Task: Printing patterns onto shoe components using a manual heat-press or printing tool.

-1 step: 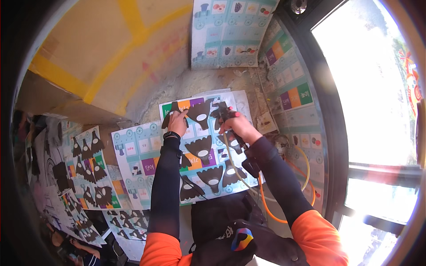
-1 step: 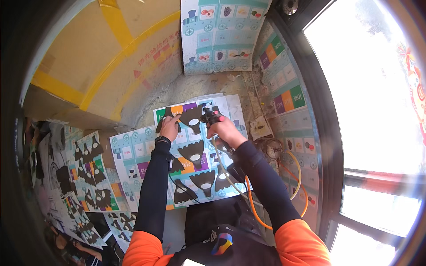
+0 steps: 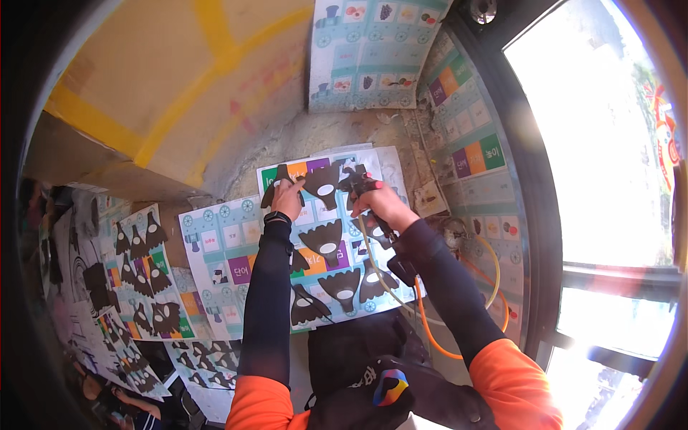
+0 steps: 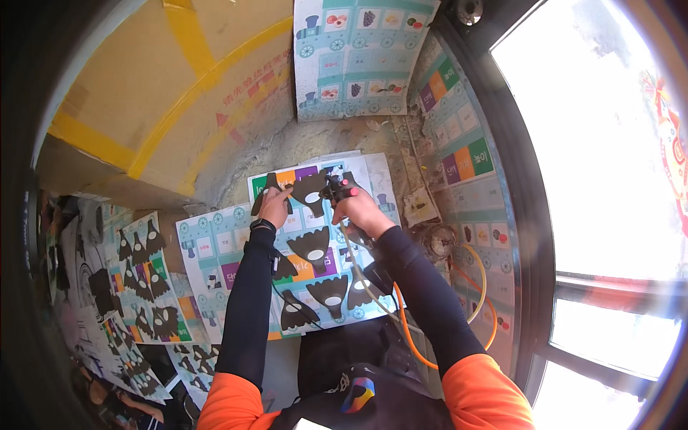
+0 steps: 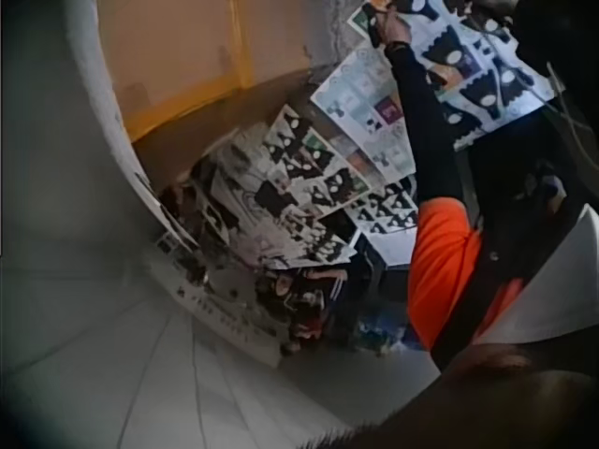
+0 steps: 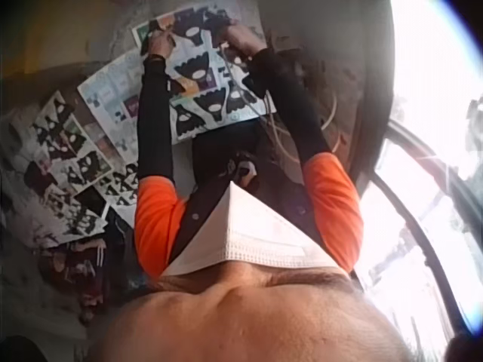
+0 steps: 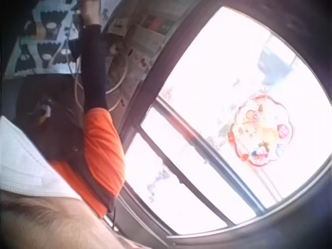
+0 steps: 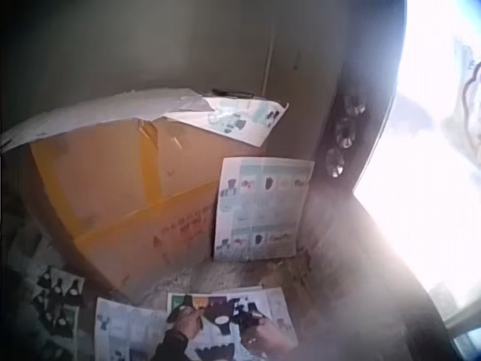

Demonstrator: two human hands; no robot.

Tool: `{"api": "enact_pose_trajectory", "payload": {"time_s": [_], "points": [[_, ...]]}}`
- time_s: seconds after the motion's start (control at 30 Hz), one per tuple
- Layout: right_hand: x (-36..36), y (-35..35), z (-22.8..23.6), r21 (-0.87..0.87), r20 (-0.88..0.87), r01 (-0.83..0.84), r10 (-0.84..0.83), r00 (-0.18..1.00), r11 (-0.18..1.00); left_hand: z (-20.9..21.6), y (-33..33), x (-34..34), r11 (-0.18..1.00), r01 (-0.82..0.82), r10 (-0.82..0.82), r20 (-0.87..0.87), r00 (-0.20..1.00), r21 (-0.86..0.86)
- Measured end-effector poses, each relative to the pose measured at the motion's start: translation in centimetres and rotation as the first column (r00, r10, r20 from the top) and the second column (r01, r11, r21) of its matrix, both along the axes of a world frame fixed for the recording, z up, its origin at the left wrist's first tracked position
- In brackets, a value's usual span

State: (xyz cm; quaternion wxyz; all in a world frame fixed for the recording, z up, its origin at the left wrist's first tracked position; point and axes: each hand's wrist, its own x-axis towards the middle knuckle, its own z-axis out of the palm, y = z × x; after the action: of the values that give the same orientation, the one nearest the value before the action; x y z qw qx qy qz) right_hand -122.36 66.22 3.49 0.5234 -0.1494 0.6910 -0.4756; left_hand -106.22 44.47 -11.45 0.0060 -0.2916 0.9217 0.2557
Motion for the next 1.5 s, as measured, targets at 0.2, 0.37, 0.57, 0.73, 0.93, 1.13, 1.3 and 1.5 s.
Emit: {"api": "enact_pose_trajectory", "payload": {"time_s": [0.2,0.37,0.57,0.73,0.93,1.13,1.3,1.5], "points": [[0.6,-2.9,-4.3,0.144,-0.078,0.032,-0.021,0.997,0.989,-1.7,-0.4,-0.4,0.995,0.039,-0.027,-0.135,0.990,0.090],[1.0,-4.0,-6.0,0.147,-0.123,0.010,0.008,0.992,0.989,-1.9,-0.6,0.0,0.993,0.022,-0.006,-0.138,0.990,0.116],[1.0,-3.9,-6.5,0.133,-0.033,-0.042,0.047,0.998,0.990,-1.8,-0.7,0.5,0.995,0.034,-0.019,-0.154,0.988,0.097],[0.4,-3.0,-7.5,0.125,-0.171,-0.099,0.120,0.978,0.987,-1.6,-0.6,0.2,0.993,0.038,-0.025,-0.121,0.992,0.108],[0.8,-4.6,-5.9,0.184,-0.142,-0.016,0.043,0.989,0.983,-1.3,-0.7,0.2,0.991,0.023,-0.010,-0.101,0.995,0.128],[0.4,-3.8,-7.1,0.222,-0.225,0.095,-0.044,0.973,0.970,-1.1,-0.6,0.1,0.991,0.029,-0.017,-0.089,0.996,0.133],[-0.2,-2.7,-7.6,0.224,-0.173,0.002,0.038,0.984,0.975,-1.2,-0.6,0.0,0.991,0.024,-0.011,-0.094,0.995,0.135],[0.0,-2.9,-6.4,0.145,-0.132,0.023,-0.004,0.991,0.989,-1.5,-0.7,0.2,0.992,0.025,-0.013,-0.097,0.995,0.122]]}}
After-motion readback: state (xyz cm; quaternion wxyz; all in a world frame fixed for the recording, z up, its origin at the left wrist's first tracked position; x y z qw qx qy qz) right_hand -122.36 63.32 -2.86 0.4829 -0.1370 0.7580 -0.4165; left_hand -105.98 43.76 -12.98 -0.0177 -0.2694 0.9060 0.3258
